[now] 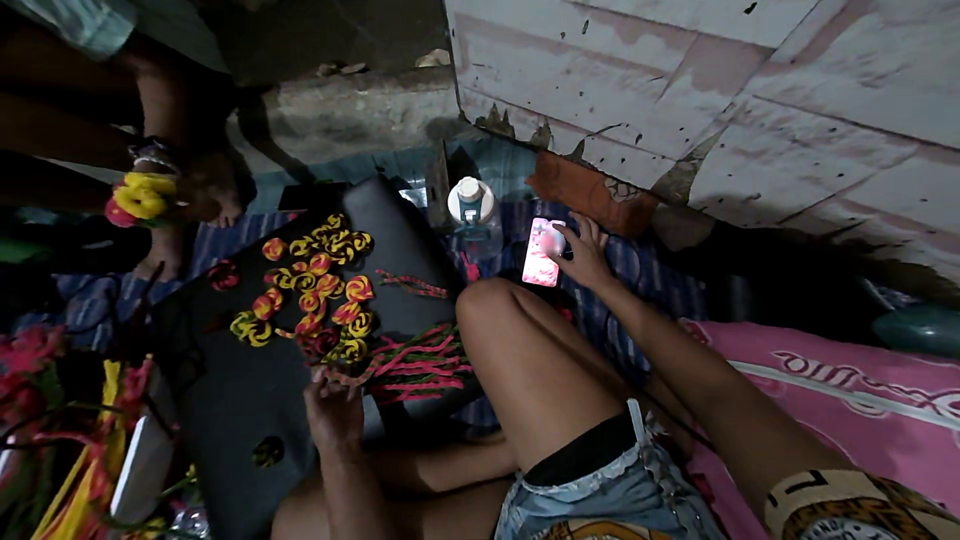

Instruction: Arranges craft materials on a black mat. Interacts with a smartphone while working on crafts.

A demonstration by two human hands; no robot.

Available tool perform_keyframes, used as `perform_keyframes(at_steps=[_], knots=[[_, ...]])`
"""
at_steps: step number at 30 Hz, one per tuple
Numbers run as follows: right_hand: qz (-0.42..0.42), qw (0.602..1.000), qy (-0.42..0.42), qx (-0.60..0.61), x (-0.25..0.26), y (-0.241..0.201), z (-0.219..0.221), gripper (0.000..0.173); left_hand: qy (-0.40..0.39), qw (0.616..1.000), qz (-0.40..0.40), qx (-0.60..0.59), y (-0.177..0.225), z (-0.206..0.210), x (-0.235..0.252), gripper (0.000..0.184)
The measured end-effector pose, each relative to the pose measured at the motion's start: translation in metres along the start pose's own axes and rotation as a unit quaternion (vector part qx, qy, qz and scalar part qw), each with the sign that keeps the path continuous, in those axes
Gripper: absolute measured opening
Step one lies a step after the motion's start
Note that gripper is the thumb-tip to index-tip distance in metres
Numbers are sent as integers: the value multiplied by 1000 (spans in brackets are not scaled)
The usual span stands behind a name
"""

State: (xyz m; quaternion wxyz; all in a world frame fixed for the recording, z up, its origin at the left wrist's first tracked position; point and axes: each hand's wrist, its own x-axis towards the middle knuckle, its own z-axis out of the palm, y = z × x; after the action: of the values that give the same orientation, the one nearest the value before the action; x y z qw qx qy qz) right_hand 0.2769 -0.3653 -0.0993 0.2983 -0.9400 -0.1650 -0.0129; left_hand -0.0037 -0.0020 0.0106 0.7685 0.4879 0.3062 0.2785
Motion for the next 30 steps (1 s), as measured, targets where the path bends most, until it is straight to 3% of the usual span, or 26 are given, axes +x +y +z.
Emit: perform_keyframes(at_steps=[8, 17, 30], knots=[[2, 1000, 4, 3, -1, -2, 1, 59, -17, 1000, 5, -3, -1, -1, 0, 47], [21, 1000, 3, -2, 3, 1, 0, 72, -3, 1000, 2, 0, 1, 3, -1, 47], [-15, 1000, 5, 7, 1, -1, 2, 61, 2, 1000, 1, -4, 0, 3, 0, 47]])
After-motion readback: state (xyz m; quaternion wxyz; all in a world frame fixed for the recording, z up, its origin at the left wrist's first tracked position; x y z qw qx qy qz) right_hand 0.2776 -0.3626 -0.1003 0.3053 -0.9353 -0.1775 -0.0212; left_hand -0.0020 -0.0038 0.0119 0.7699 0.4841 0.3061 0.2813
